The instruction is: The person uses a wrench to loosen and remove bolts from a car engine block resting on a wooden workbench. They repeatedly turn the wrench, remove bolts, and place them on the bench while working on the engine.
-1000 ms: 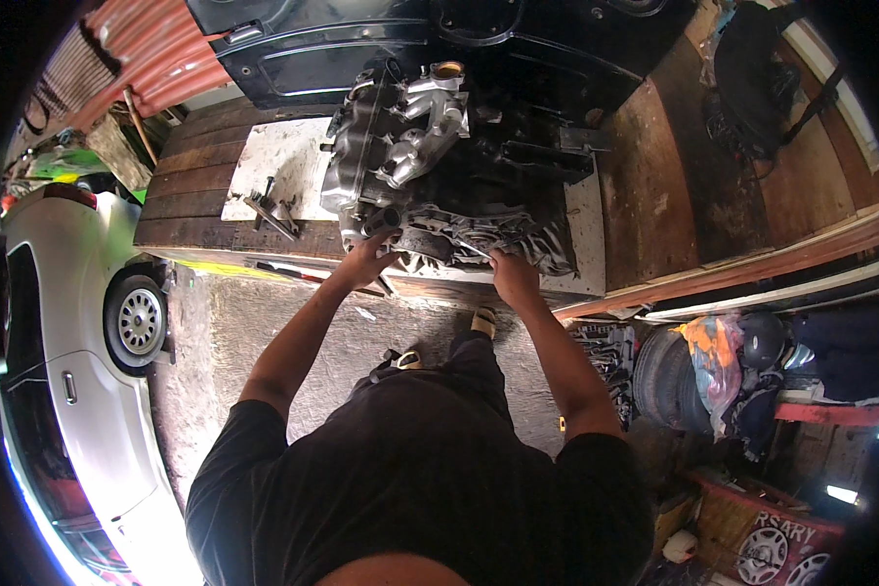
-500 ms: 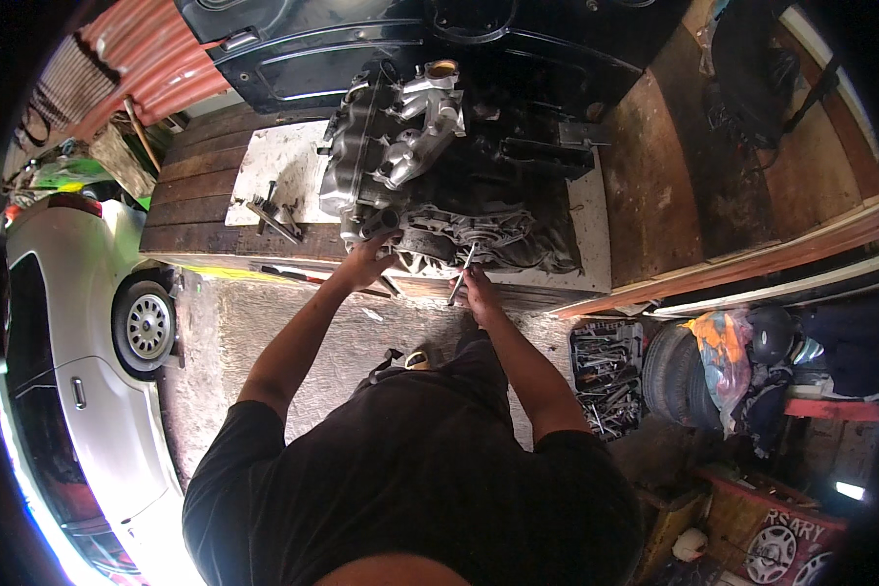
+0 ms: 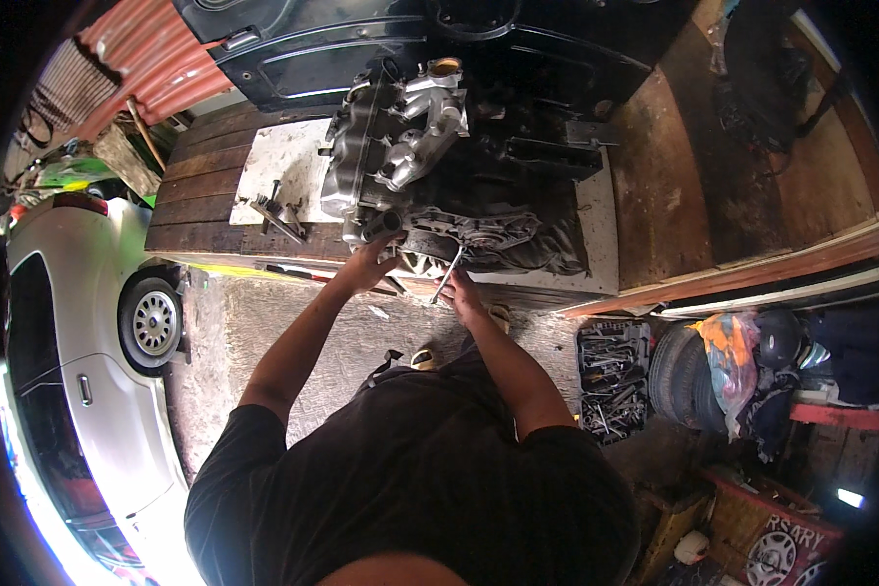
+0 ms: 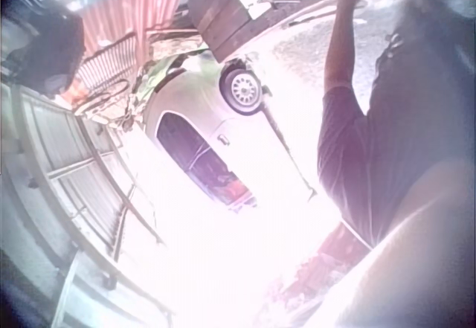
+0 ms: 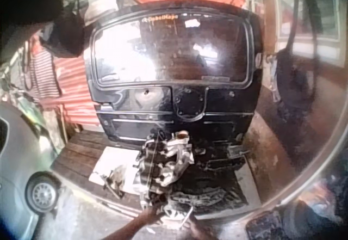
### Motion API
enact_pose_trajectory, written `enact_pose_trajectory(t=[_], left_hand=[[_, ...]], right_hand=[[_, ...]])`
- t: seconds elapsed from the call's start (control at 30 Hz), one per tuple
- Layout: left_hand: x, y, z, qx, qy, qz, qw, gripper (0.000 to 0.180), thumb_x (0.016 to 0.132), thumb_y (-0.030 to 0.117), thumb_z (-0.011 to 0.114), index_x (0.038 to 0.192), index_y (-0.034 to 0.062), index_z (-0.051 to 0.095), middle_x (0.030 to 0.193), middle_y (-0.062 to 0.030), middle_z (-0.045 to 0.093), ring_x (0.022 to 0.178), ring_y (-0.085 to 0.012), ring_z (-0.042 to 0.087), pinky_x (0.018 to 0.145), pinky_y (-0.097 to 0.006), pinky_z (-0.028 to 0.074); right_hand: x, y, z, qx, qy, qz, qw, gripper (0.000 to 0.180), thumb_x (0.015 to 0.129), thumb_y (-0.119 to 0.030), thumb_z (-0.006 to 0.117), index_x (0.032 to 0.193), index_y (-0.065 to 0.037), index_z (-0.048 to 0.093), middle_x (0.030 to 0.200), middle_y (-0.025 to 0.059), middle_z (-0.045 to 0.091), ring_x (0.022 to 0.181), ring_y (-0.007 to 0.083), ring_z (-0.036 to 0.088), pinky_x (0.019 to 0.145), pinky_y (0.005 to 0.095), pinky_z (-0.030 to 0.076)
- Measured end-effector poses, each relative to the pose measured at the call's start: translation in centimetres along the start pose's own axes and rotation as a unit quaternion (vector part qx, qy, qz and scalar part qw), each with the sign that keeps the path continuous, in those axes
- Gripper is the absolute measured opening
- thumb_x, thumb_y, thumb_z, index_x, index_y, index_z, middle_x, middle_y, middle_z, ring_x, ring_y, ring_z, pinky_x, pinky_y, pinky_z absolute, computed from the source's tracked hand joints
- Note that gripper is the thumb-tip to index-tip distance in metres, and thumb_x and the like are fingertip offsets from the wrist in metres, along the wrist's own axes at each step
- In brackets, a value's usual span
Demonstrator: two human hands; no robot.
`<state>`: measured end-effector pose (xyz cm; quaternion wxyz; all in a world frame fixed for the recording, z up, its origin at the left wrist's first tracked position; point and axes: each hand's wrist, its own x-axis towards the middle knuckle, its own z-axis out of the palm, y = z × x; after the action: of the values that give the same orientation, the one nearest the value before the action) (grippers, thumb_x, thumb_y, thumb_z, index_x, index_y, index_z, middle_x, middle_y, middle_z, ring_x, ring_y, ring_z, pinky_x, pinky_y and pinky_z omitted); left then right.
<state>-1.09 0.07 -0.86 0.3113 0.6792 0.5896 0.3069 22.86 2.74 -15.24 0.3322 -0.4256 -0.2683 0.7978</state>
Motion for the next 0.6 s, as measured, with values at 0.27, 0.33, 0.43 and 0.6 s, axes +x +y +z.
enact_pose_trajectory(t=[0.27,0.33,0.43,0.6], left_hand=[[0.1,-0.4,0.2,-0.021,0.015,0.026,0.999,0.053,0.083,0.032,0.065,0.127,0.0083,0.049,0.117,-0.0199,0.059,0.110,-0.0354,0.056,0.089,-0.041,0.045],[0.1,-0.4,0.2,-0.014,0.011,0.014,1.000,0.052,0.083,0.031,0.065,0.127,0.0086,0.049,0.117,-0.0199,0.059,0.109,-0.0355,0.056,0.089,-0.041,0.045],[-0.1,0.3,-0.1,-0.010,0.008,0.000,1.000,0.052,0.083,0.031,0.065,0.127,0.0084,0.049,0.116,-0.0203,0.059,0.109,-0.0358,0.057,0.089,-0.041,0.046],[0.4,1.2,-0.5,-0.040,-0.065,-0.080,0.994,0.054,0.085,0.020,0.063,0.135,0.0137,0.044,0.128,-0.0151,0.053,0.115,-0.0305,0.053,0.092,-0.038,0.043]], right_hand=[[1.3,0.3,-0.1,-0.009,-0.013,-0.001,1.000,0.037,0.095,-0.044,0.045,0.117,-0.013,0.050,0.108,0.0079,0.058,0.107,0.0231,0.055,0.091,0.0426,0.042],[1.5,0.5,-0.1,-0.008,-0.009,-0.007,1.000,0.037,0.095,-0.044,0.046,0.116,-0.013,0.049,0.108,0.0074,0.058,0.105,0.0224,0.056,0.090,0.0415,0.042],[2.0,0.5,-0.1,-0.038,0.014,-0.025,0.999,0.035,0.096,-0.043,0.045,0.113,-0.014,0.050,0.106,0.0059,0.059,0.103,0.0212,0.057,0.087,0.0402,0.043],[4.8,1.7,-3.6,-0.252,0.108,-0.128,0.953,0.033,0.096,-0.042,0.043,0.106,-0.013,0.056,0.096,0.0054,0.063,0.092,0.0218,0.061,0.076,0.0400,0.046]])
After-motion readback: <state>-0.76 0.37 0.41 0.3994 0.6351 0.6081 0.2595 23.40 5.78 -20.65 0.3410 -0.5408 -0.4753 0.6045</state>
